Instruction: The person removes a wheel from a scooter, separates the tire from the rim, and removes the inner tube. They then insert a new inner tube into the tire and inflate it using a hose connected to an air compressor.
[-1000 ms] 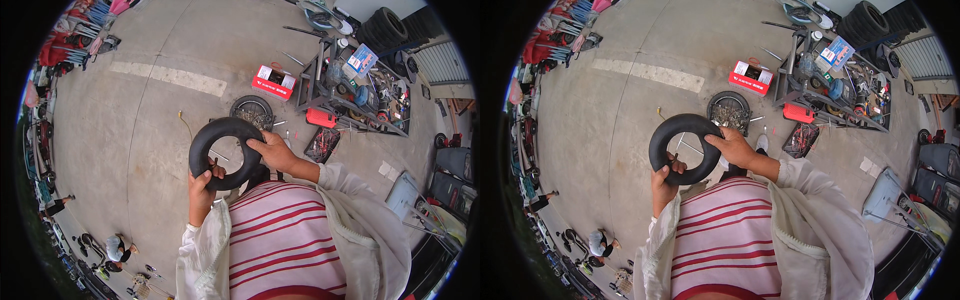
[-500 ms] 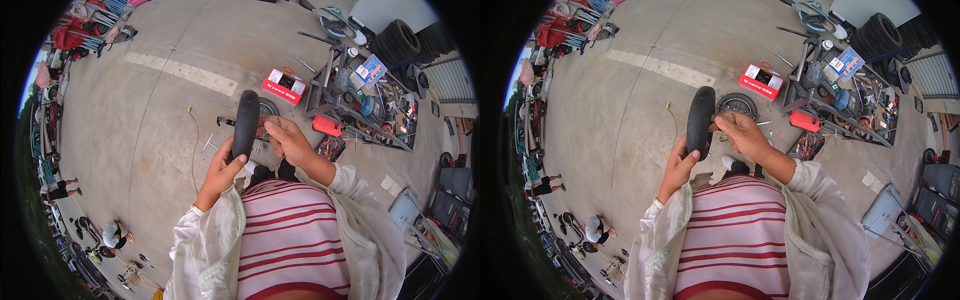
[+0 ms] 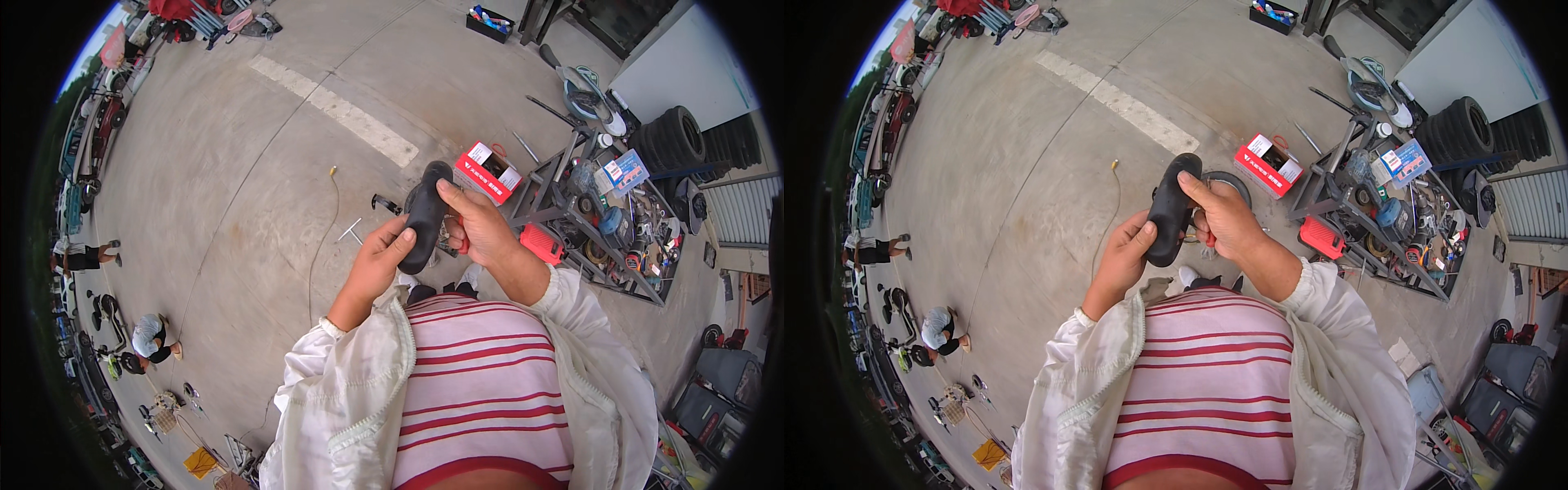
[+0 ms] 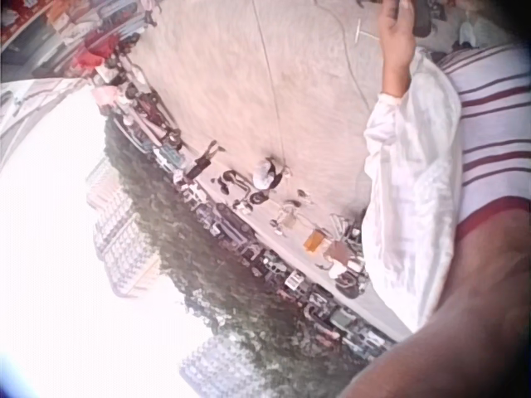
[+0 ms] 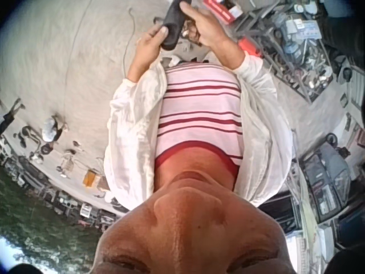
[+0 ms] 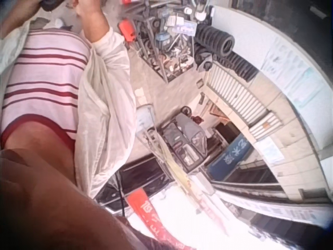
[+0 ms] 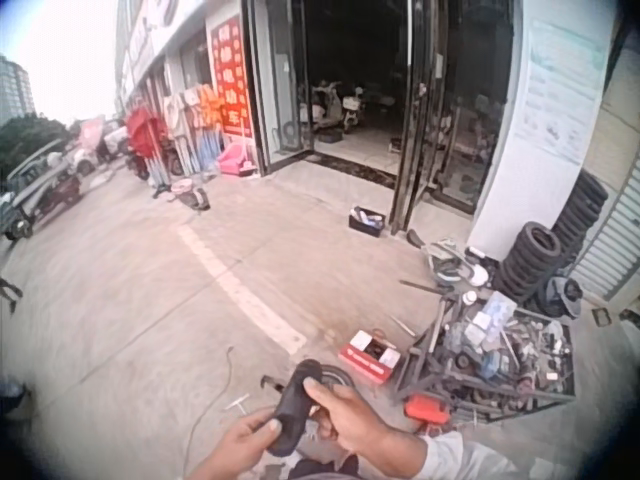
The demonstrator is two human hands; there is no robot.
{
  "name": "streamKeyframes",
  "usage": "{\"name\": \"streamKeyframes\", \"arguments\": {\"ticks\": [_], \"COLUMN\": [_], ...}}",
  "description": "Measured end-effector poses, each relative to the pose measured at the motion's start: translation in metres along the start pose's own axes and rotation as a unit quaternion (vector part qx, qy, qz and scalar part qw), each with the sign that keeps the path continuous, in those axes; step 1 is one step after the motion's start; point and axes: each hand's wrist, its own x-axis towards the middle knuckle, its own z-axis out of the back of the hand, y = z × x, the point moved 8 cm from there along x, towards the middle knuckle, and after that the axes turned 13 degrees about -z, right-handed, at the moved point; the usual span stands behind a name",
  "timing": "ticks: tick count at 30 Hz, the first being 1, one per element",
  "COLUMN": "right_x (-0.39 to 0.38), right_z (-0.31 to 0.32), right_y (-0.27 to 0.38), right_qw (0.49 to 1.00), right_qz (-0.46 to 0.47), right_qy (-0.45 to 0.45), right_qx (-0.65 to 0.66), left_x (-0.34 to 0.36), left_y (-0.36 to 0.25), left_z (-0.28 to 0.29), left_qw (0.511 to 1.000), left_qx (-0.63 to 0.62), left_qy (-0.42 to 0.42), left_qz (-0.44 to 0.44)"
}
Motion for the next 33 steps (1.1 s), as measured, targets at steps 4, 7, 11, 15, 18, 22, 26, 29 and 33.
{"name": "streamKeyframes", "arguments": {"ticks": [4, 7, 11, 15, 18, 22, 26, 29, 33], "right_x": [-0.002, -0.01, -0.032, -0.054, -0.055, -0.046, -0.049, -0.047, -0.041], "right_z": [-0.011, -0.03, -0.05, -0.095, -0.113, -0.114, -0.12, -0.12, -0.115], "right_y": [-0.006, 0.0, 0.031, 0.046, 0.045, 0.045, 0.044, 0.043, 0.046], "right_qw": [0.999, 0.993, 0.9, 0.806, 0.781, 0.773, 0.738, 0.737, 0.759], "right_qz": [0.0, 0.024, 0.261, 0.349, 0.353, 0.377, 0.417, 0.404, 0.359], "right_qy": [-0.003, -0.008, -0.126, -0.025, 0.025, 0.012, -0.018, -0.04, -0.075], "right_qx": [-0.054, -0.115, -0.326, -0.478, -0.515, -0.51, -0.53, -0.54, -0.538], "left_x": [-0.009, -0.013, -0.021, -0.026, -0.026, -0.027, -0.027, -0.027, -0.029], "left_y": [-0.001, -0.005, -0.03, -0.061, -0.074, -0.076, -0.068, -0.065, -0.079], "left_z": [0.013, 0.024, 0.037, 0.04, 0.042, 0.05, 0.056, 0.058, 0.054], "left_qw": [0.999, 0.997, 0.988, 0.97, 0.971, 0.964, 0.977, 0.983, 0.976], "left_qx": [-0.035, -0.035, 0.043, 0.168, 0.156, 0.194, 0.153, 0.136, 0.158], "left_qy": [-0.024, -0.06, -0.104, -0.085, -0.09, -0.087, -0.088, -0.088, -0.079], "left_qz": [-0.013, -0.024, -0.107, -0.156, -0.155, -0.161, -0.123, -0.088, -0.124]}}
